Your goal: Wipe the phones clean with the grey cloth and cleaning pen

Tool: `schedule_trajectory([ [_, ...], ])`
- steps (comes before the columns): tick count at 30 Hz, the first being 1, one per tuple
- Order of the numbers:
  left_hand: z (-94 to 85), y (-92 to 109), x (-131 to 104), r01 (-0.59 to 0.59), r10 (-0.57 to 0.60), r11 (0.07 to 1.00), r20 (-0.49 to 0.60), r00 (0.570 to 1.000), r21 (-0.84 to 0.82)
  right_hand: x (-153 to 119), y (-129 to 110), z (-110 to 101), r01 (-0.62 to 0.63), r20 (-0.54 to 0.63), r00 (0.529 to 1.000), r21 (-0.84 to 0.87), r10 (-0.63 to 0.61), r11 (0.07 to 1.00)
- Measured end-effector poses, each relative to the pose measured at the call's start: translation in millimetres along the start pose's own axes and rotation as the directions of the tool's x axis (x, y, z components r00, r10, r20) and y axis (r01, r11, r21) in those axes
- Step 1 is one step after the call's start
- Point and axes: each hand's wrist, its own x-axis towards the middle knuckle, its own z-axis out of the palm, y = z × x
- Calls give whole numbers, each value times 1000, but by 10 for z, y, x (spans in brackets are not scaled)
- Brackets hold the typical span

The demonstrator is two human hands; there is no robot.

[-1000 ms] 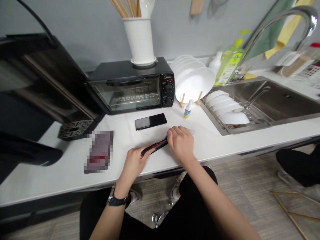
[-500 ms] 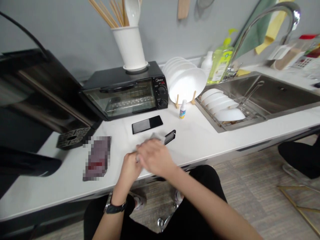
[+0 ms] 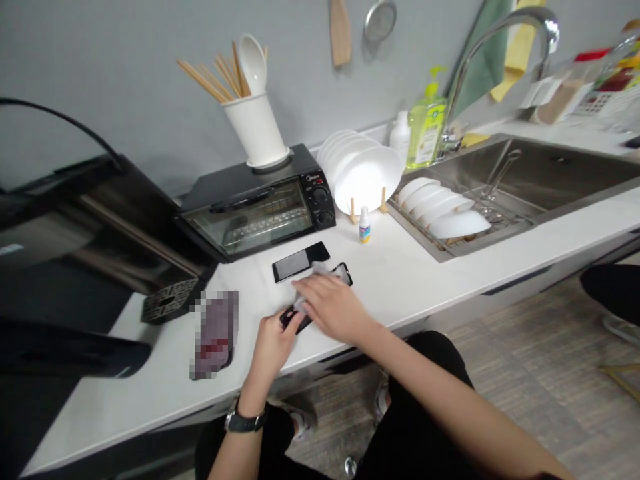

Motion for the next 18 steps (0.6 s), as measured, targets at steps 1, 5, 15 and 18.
schedule_trajectory([
  [1, -21, 19, 12, 19, -21, 998, -22, 1000, -60, -30, 39, -25, 18, 0, 1000, 26, -18, 999],
  [5, -55, 187, 77, -21, -89, 913, -251, 964, -406, -189, 240, -144, 97, 17, 995, 169, -101, 981],
  [15, -72, 611, 145, -50, -123, 925, -422, 898, -376, -205, 141, -103, -322, -17, 914, 576, 405, 751],
  [18, -52, 605, 167, -88, -59, 936, -398, 915, -342, 39, 12, -230, -280, -230, 843, 586, 487, 760],
])
